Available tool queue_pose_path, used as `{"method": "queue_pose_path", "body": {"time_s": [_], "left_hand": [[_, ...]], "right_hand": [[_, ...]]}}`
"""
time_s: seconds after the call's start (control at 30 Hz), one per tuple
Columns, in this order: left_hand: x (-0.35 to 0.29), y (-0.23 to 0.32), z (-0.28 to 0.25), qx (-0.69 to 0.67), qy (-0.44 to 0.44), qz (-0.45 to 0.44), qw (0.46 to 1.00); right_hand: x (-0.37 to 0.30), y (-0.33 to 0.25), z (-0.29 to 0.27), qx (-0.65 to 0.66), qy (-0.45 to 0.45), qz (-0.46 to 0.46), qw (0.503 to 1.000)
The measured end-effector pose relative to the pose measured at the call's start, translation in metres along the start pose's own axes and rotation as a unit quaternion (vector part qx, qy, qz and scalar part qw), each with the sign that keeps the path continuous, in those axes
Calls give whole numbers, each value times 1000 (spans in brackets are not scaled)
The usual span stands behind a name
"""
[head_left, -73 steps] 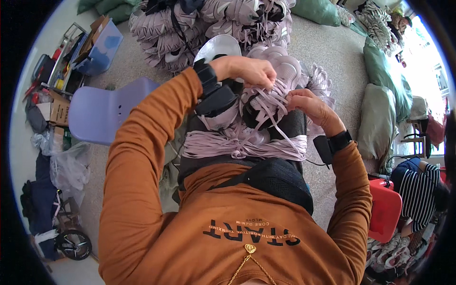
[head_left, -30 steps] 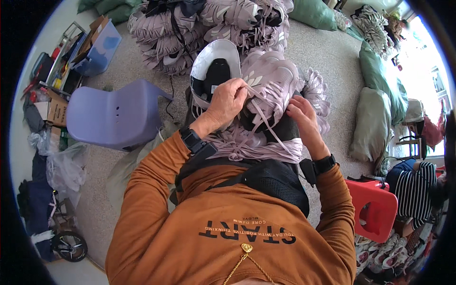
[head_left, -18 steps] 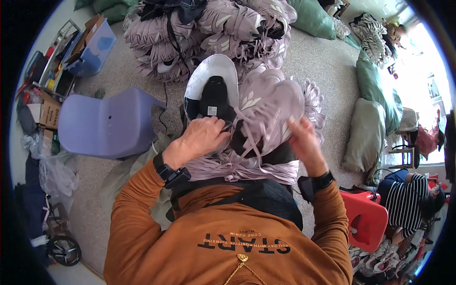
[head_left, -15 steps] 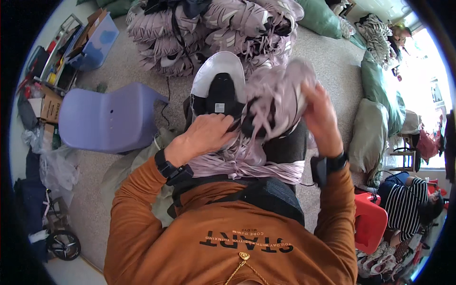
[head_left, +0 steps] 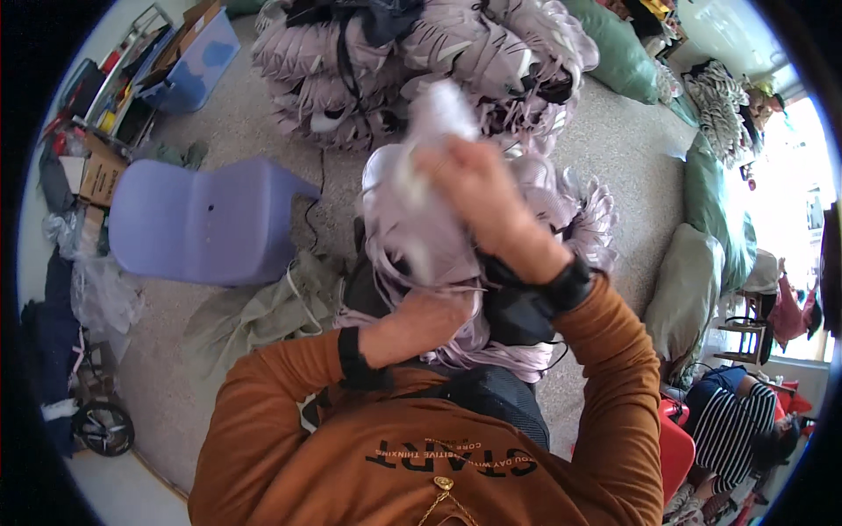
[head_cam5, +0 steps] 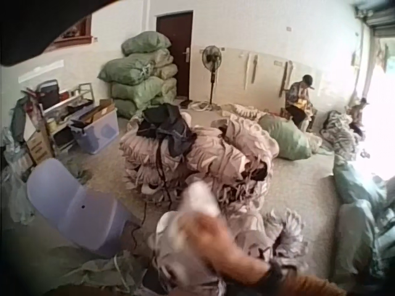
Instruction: The person sits on the floor and laces a pair of light pink sneakers by hand. They repeatedly thread the laces through the eyelets, pull them tight, and adjust the fit, working on one shoe at a time.
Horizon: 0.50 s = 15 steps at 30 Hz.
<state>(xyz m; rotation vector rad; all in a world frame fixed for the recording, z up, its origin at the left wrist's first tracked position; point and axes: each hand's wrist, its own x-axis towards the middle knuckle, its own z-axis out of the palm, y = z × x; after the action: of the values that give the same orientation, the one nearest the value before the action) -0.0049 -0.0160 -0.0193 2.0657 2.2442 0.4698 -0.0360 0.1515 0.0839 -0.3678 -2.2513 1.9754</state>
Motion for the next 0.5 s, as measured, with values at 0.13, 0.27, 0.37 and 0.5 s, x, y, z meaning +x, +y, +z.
{"method": "queue_pose_path", "body": {"time_s": [0.13,0.27,0.37,0.5], "left_hand": [[-18,3,-37,-125,-88,-83,985],[-23,13,-97,-187,36,127,974],[5,8,-99,-134,150,147,968],[14,-51,-42,41,145,25,988]], "right_hand": [[-24,25,-3,-36,-300,-139,943],[-43,4,-75,3,-112,-52,992],[-59,52,-99,-444,-7,-252,860],[-107,73,-78,-473,61,-188,859]]}}
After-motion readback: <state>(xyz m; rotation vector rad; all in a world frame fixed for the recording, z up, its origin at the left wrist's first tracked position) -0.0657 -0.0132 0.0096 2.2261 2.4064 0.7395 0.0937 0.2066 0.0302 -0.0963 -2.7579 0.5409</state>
